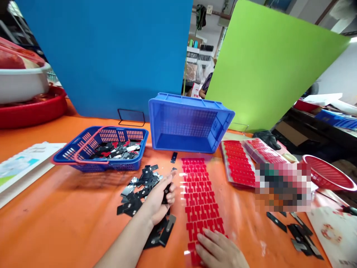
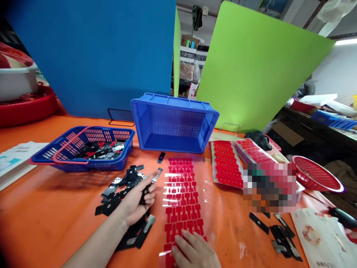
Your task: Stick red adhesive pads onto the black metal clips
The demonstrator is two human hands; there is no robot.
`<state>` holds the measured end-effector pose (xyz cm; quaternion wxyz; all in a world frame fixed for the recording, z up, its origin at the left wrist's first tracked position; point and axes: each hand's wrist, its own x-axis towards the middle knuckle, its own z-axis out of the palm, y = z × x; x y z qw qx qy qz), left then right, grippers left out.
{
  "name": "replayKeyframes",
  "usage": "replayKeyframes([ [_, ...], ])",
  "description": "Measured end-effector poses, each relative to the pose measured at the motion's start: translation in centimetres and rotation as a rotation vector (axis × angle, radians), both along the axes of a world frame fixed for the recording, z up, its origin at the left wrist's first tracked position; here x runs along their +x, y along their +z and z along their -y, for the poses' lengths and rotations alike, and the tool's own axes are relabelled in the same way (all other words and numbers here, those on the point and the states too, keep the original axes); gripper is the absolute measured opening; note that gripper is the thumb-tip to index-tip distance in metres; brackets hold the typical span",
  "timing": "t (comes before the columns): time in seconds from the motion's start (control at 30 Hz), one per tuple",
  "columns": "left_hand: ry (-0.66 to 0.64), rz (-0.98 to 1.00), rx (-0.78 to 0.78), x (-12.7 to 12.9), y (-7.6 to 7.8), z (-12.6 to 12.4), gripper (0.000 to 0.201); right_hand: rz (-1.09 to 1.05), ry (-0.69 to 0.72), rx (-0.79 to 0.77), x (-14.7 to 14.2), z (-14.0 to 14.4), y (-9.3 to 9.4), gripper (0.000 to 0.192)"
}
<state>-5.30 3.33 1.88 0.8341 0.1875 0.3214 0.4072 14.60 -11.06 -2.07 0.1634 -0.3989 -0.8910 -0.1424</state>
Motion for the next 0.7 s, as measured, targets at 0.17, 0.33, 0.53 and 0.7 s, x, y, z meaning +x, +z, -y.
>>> replayKeyframes([
  [0.17, -0.046, -0.027, 0.026, 0.9, -0.4, 0.5, 0.026, -0.05, -0.095, -0.097, -0.4, -0.1, 1.4, 0.032],
  [0.33, -0.045, -0.019, 0.0, 1.4, -0.5, 0.9, 0.023, -0.187, -0.301, -0.315, -2.1, -1.1, 2.1, 0.022],
  [0.53, -0.121, -0.13, 0.037, 2.4, -0.9, 1.7, 0.028, -0.23, -0.57, -0.378, -4.7, -2.5, 1.1, 0.018],
  [0.7, -0.19, -0.172, -0.011, 2.9, -1.6, 2.2, 0.023, -0.217, -0.626, -0.367, -5.2, -2.8, 0.3, 0.015],
])
